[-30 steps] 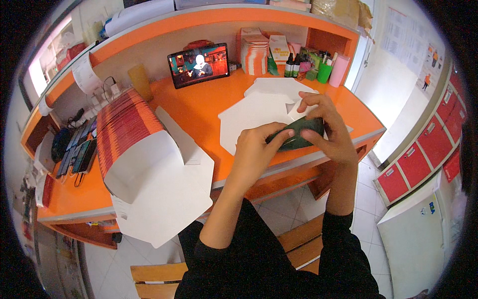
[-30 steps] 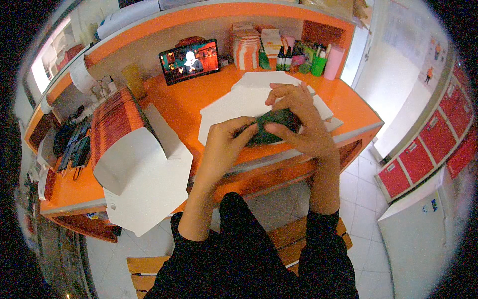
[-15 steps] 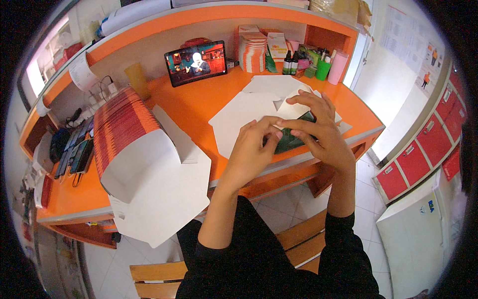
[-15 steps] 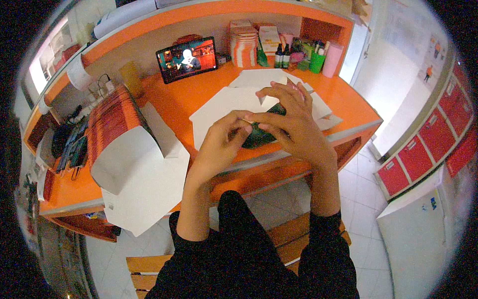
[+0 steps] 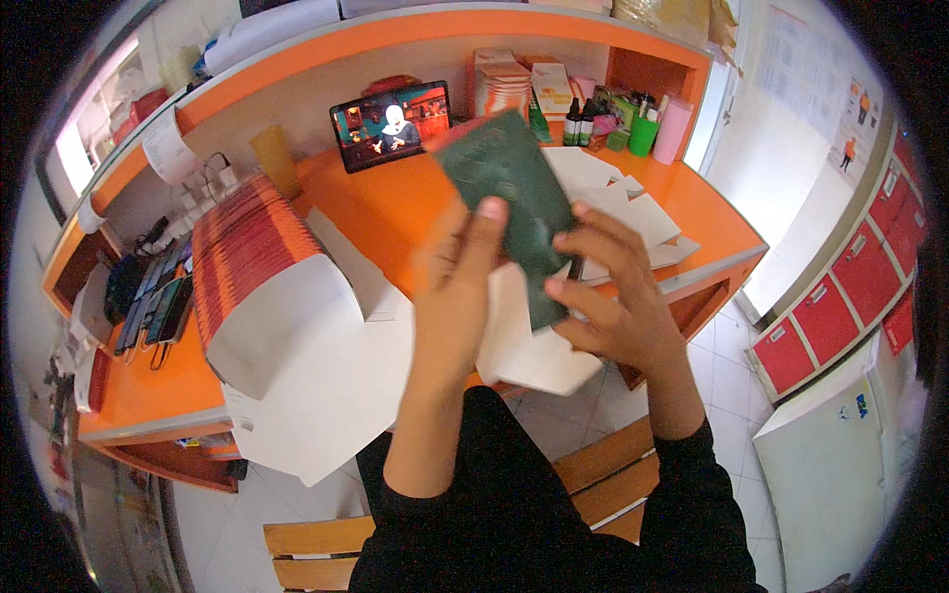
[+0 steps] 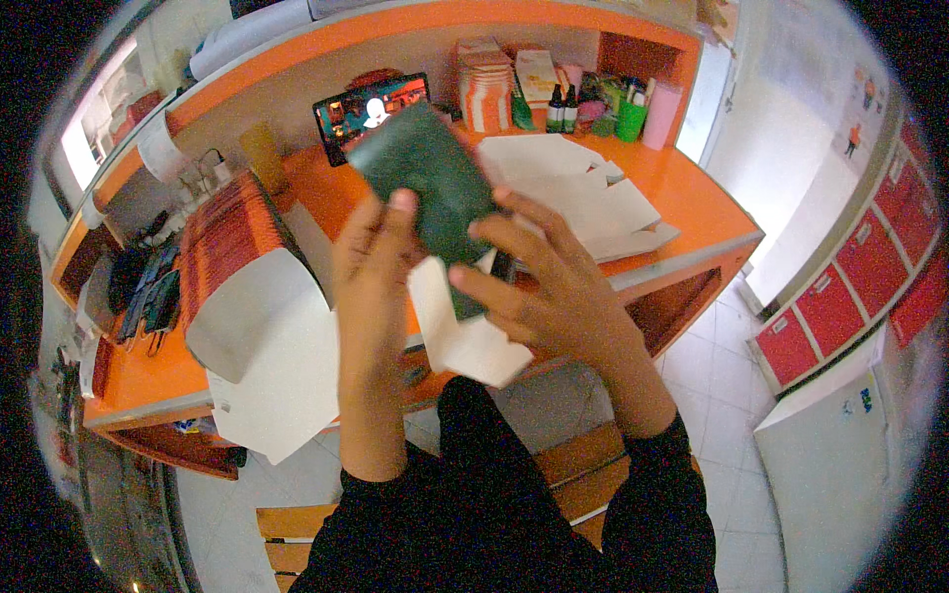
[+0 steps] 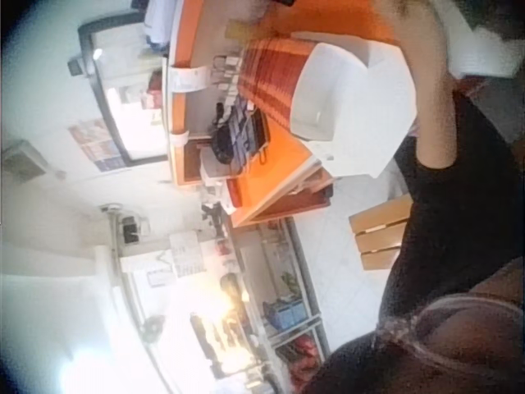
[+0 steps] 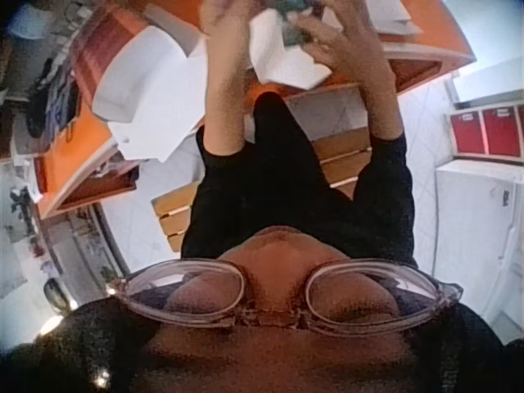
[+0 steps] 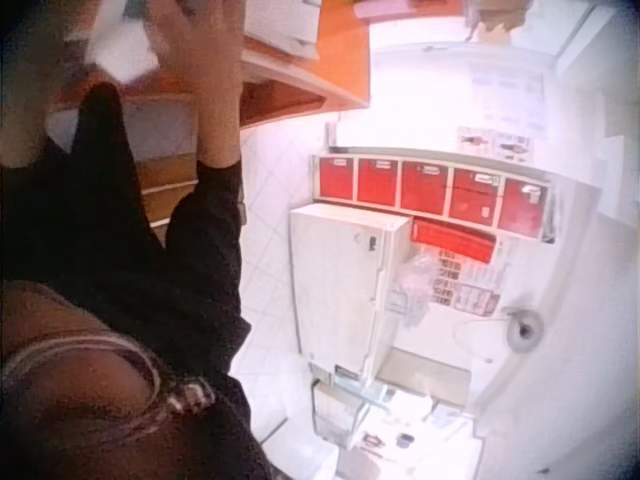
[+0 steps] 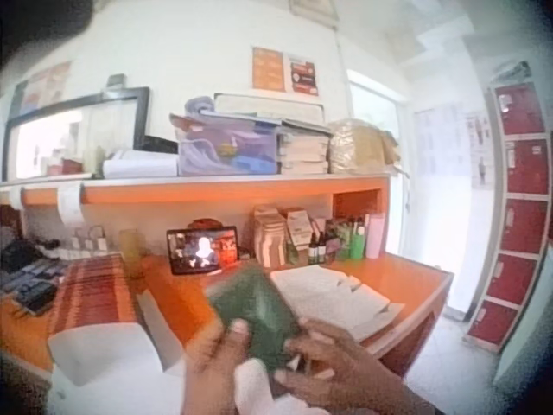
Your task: The person folds flat paperboard pieces into small boxes by hand, inserts a green insert into each, and stacks the finished boxes. The person also briefly interacts with a tablet on the desk.
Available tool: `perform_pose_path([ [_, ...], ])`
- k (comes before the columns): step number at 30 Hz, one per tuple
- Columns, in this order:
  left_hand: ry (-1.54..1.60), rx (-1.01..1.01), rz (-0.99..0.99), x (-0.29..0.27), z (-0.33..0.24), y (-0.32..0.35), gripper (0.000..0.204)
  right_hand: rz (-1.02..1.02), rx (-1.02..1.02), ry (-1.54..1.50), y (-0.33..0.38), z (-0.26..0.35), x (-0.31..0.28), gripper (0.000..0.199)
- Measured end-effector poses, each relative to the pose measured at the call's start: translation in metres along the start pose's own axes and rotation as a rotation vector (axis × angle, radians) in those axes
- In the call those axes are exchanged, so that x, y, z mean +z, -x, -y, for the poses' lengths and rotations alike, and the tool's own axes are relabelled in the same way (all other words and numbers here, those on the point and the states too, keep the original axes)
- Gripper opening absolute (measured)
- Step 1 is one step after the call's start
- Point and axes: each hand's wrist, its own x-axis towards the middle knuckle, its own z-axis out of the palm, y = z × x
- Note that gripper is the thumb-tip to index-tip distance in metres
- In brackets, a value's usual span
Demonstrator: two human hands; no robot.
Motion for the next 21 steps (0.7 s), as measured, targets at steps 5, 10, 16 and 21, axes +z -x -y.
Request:
perform_pose_path([
  [5, 0.152, 0.118, -0.020, -0.002, -0.021, 0.002, 0.033, -0.057, -0.070, -0.195, -0.003, 0.020, -0.027, 0.036],
  [10, 0.095, 0.211, 0.048, 0.020, -0.013, 0.030, 0.030, -0.407, 0.112, -0.102, -0.027, 0.023, -0.008, 0.046],
  [16, -0.075, 0.127, -0.007, 0.016, -0.026, 0.033, 0.021, -0.267, -0.007, -0.158, -0.022, 0.017, -0.021, 0.046],
  [21, -0.442, 0.293, 0.203, 0.015, -0.021, 0.046, 0.014, -0.401, 0.106, 0.054, -0.015, 0.035, -0.022, 0.045],
])
